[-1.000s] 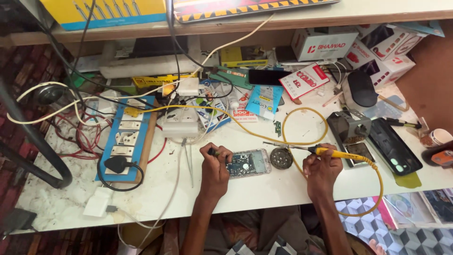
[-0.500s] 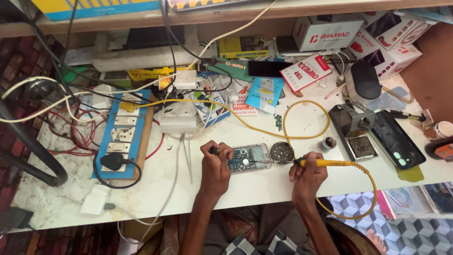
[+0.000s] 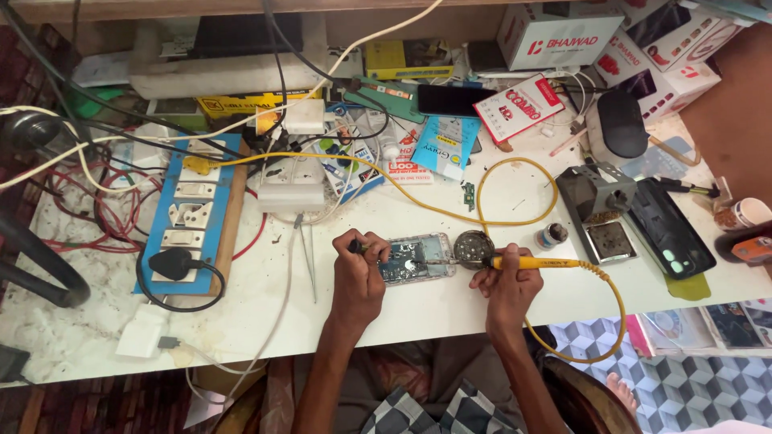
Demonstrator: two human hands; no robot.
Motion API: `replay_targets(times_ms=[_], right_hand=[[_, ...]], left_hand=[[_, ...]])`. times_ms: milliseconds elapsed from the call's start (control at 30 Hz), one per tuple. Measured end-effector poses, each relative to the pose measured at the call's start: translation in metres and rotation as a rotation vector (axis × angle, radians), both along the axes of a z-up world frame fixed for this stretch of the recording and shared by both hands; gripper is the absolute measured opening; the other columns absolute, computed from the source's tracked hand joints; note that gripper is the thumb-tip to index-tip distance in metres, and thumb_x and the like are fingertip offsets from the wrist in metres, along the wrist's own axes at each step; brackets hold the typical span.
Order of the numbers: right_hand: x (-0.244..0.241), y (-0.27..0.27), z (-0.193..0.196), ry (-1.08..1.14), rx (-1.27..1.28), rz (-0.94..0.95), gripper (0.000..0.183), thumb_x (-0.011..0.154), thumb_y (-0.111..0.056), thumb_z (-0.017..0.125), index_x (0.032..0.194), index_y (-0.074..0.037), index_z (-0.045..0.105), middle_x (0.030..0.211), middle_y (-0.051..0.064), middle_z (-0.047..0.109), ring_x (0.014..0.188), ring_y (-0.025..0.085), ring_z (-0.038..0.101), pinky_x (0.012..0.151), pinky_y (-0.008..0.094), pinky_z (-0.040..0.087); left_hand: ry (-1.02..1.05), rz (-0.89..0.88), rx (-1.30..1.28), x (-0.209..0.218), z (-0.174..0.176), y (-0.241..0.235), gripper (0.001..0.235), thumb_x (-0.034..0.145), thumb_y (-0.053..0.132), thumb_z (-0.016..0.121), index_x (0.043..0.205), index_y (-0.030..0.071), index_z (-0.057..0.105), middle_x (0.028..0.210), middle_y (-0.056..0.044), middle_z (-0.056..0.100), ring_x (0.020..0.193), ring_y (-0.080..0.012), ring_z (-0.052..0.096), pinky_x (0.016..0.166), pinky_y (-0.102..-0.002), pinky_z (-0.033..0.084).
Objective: The person uses a soldering iron and a small tool to work on a circuit board placed on a cluttered workbench. They repeatedly apply the soldering iron to specific points on the board while holding the tool in the other hand.
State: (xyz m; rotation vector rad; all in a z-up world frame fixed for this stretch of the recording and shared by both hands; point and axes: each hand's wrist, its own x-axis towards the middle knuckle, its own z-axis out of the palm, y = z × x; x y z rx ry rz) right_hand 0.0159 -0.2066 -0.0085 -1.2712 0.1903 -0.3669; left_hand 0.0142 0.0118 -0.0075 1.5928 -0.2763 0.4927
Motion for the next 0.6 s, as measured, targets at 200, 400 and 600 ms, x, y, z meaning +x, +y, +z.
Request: replay_targets(times_ms=[200, 400, 600], right_hand=[[-0.0042, 0.0000, -0.0058, -0.050, -0.073, 0.001, 0.032, 0.112, -0.025, 0.052, 0.090, -0.001, 0.052, 0.055, 0.002, 0.043, 0.044, 0.012, 0.043, 0.045, 0.028, 0.042], [-0.0016, -0.0009, 0.0015, -0.031, -0.045, -0.032, 0.031, 0.111, -0.025, 0.049, 0.090, -0.002, 0.053, 0.053, 0.002, 0.042, 0.042, 0.013, 0.044, 0.043, 0.028, 0.039], [-0.0023, -0.0009, -0.0026, -0.032, -0.067, -0.021, 0.031, 0.111, -0.024, 0.051, 0.089, -0.002, 0.052, 0.054, 0.002, 0.042, 0.042, 0.012, 0.042, 0.043, 0.028, 0.039]], left_hand=[[0.013, 0.008, -0.015, -0.0012, -0.0020, 0.0004, 0.017, 0.110, 0.003, 0.041, 0.114, 0.004, 0.025, 0.081, -0.014, 0.054, 0.074, -0.0202, 0.051, 0.075, -0.033, 0.049], [-0.013, 0.030, 0.058, -0.0018, -0.0005, 0.0013, 0.016, 0.110, 0.002, 0.039, 0.115, 0.004, 0.024, 0.080, -0.011, 0.056, 0.074, -0.0182, 0.053, 0.077, -0.031, 0.049], [-0.001, 0.018, 0.003, -0.0018, -0.0030, 0.0006, 0.015, 0.111, 0.000, 0.040, 0.115, 0.004, 0.026, 0.082, -0.014, 0.055, 0.075, -0.0195, 0.052, 0.077, -0.032, 0.050]])
